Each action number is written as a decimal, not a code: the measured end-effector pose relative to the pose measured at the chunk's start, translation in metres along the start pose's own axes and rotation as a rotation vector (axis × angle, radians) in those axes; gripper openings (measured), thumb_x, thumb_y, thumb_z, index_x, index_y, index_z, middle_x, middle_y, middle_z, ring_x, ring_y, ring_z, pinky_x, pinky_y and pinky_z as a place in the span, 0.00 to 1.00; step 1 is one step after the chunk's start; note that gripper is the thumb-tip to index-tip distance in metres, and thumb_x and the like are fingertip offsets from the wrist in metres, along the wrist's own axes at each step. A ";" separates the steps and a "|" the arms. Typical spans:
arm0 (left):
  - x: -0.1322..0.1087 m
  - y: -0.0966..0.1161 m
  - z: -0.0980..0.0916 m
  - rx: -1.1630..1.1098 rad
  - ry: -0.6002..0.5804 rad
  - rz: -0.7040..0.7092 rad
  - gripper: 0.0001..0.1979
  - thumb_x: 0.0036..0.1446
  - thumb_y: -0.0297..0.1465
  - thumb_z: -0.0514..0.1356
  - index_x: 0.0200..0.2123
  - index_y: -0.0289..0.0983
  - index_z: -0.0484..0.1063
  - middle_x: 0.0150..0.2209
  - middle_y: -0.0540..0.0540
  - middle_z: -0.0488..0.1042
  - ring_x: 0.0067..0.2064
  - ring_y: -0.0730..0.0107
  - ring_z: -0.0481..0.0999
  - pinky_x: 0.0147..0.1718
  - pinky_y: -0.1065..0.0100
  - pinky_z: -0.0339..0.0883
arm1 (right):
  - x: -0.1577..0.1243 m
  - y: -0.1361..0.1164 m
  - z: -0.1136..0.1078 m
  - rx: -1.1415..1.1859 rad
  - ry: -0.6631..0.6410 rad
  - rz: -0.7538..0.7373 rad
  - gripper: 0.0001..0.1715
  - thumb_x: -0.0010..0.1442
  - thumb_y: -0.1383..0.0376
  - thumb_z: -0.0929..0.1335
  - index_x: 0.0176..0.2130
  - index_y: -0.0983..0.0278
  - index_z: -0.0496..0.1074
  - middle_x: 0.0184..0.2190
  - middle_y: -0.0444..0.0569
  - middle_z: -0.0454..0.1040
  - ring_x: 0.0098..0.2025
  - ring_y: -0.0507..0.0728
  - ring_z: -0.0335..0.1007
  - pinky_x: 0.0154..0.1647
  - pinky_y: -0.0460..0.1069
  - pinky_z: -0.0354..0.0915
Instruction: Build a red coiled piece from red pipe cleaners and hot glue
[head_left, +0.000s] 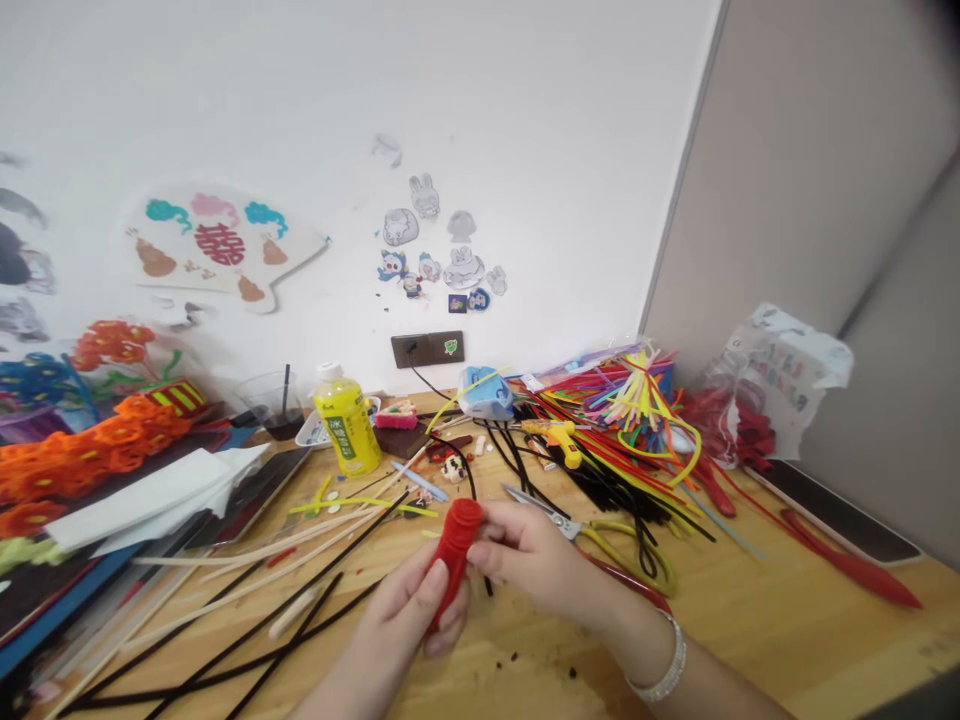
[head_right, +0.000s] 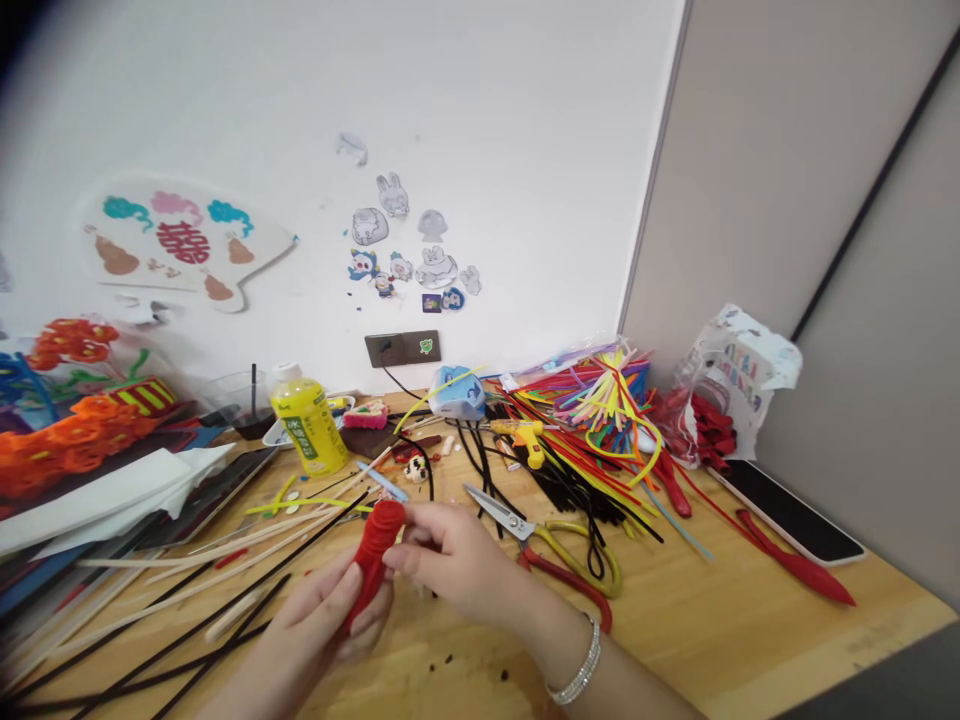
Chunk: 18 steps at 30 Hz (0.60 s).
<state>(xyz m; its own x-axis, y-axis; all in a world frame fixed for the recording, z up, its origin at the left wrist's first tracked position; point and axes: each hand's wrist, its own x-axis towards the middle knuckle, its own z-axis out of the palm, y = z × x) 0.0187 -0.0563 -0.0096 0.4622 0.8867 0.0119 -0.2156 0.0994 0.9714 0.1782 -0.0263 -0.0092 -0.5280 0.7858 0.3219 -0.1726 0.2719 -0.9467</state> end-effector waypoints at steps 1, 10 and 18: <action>-0.002 0.000 0.000 -0.071 -0.041 -0.026 0.19 0.53 0.47 0.56 0.27 0.36 0.65 0.18 0.57 0.56 0.18 0.80 0.48 0.17 0.75 0.43 | -0.001 0.000 0.000 0.036 -0.020 0.002 0.19 0.56 0.54 0.67 0.39 0.68 0.68 0.23 0.41 0.62 0.22 0.47 0.53 0.21 0.42 0.51; -0.004 0.001 0.002 -0.208 -0.052 -0.121 0.19 0.52 0.48 0.56 0.28 0.36 0.66 0.17 0.57 0.58 0.16 0.81 0.50 0.16 0.75 0.43 | 0.000 0.000 0.004 0.048 -0.009 0.000 0.17 0.58 0.55 0.65 0.38 0.67 0.68 0.25 0.42 0.65 0.24 0.48 0.56 0.25 0.43 0.54; 0.007 -0.011 -0.007 0.548 0.462 0.236 0.16 0.44 0.39 0.65 0.36 0.38 0.72 0.35 0.44 0.73 0.40 0.58 0.69 0.40 0.63 0.60 | 0.003 0.004 0.018 -0.008 0.263 0.048 0.09 0.57 0.61 0.65 0.36 0.66 0.67 0.29 0.45 0.68 0.31 0.52 0.65 0.35 0.47 0.62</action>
<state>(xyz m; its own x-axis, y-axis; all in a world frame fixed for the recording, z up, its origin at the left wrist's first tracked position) 0.0180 -0.0482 -0.0224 0.0229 0.9678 0.2509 0.2500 -0.2485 0.9358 0.1606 -0.0330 -0.0123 -0.3006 0.9151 0.2688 -0.1456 0.2346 -0.9611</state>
